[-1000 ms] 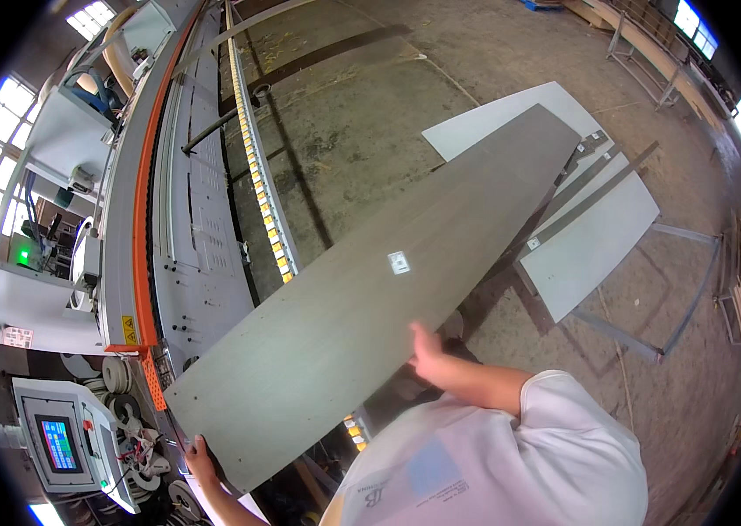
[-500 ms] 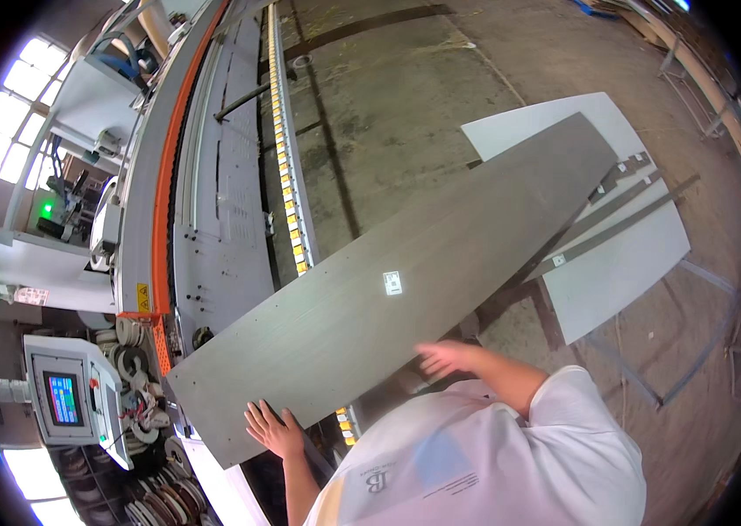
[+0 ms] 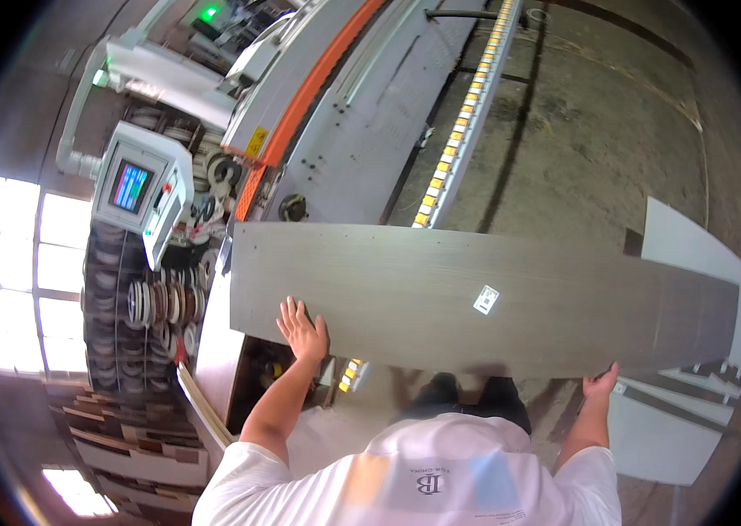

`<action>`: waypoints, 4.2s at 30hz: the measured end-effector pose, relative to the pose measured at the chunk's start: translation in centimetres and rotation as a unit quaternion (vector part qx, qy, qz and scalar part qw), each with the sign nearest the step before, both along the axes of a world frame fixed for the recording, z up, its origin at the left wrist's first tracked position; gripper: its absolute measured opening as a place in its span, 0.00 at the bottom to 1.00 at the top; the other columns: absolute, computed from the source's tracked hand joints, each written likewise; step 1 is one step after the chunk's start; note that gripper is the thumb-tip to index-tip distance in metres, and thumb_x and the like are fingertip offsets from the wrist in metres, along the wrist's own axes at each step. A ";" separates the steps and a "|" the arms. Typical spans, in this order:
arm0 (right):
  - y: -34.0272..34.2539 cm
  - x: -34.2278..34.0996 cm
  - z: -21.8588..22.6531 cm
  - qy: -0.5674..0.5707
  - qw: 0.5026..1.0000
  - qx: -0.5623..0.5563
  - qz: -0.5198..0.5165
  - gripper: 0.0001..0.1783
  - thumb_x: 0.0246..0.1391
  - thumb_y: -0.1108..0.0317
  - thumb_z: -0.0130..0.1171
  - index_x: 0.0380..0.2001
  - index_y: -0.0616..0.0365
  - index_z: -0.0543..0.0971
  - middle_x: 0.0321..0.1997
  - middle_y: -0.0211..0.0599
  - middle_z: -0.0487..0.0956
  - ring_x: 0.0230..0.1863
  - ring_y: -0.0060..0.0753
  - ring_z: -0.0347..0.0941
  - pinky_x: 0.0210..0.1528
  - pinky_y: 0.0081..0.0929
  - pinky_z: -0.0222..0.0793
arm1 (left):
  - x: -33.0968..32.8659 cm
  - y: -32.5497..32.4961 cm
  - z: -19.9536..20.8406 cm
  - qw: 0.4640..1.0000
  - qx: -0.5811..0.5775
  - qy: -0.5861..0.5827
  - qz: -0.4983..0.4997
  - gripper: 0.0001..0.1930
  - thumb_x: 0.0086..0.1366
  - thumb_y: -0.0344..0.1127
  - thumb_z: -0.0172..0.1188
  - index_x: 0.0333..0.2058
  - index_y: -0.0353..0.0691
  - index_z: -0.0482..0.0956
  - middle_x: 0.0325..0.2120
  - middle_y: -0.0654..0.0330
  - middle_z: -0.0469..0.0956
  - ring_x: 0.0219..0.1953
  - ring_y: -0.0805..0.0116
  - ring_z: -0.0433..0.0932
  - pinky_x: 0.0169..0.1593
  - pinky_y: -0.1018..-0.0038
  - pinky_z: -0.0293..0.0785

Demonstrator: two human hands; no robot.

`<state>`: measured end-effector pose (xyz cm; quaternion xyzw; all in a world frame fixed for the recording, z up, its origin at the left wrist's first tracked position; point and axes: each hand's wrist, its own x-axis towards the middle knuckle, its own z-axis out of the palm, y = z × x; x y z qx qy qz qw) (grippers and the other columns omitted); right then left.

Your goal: The person handles large rectangular wood panels in a workshop, moving them from a stack to a machine and back. They repeatedly pick up panels, place them onto a conveyor or processing bed, and then retrieve them to stack them on the floor.

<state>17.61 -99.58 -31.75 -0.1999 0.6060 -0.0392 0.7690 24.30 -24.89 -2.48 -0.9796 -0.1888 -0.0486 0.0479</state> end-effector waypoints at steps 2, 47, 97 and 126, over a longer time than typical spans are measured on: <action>-0.1 0.6 0.3 0.041 0.998 -0.023 0.043 0.30 0.62 0.33 0.49 0.54 0.44 0.74 0.51 0.22 0.79 0.44 0.32 0.77 0.41 0.34 0.77 | 0.1 -0.2 -0.1 1.000 0.000 -0.008 0.006 0.34 0.67 0.44 0.58 0.67 0.38 0.60 0.74 0.50 0.50 0.78 0.51 0.40 0.77 0.48 0.32; 27.2 -5.7 23.9 0.101 0.987 -0.112 0.060 0.30 0.60 0.40 0.44 0.57 0.44 0.74 0.59 0.27 0.77 0.58 0.39 0.74 0.50 0.41 0.74 | 13.4 28.5 -7.9 0.870 -0.310 -0.122 0.365 0.45 0.70 0.69 0.45 0.69 0.35 0.55 0.51 0.41 0.80 0.53 0.41 0.79 0.57 0.51 0.73; 27.1 -19.5 18.1 0.136 0.766 -0.331 0.534 0.19 0.58 0.50 0.65 0.41 0.54 0.80 0.31 0.35 0.84 0.33 0.30 0.82 0.34 0.31 0.77 | 26.6 -0.7 -8.5 0.774 -0.558 -0.274 -0.117 0.27 0.69 0.31 0.57 0.63 0.26 0.65 0.49 0.53 0.72 0.47 0.62 0.73 0.54 0.67 0.73; -4.2 -43.3 2.1 0.265 0.854 -0.324 0.309 0.23 0.57 0.46 0.56 0.37 0.54 0.85 0.35 0.45 0.85 0.34 0.46 0.83 0.42 0.42 0.78 | -4.6 -57.5 -32.5 0.411 -0.119 0.401 -0.810 0.19 0.75 0.45 0.49 0.58 0.45 0.76 0.54 0.52 0.76 0.56 0.54 0.76 0.59 0.56 0.72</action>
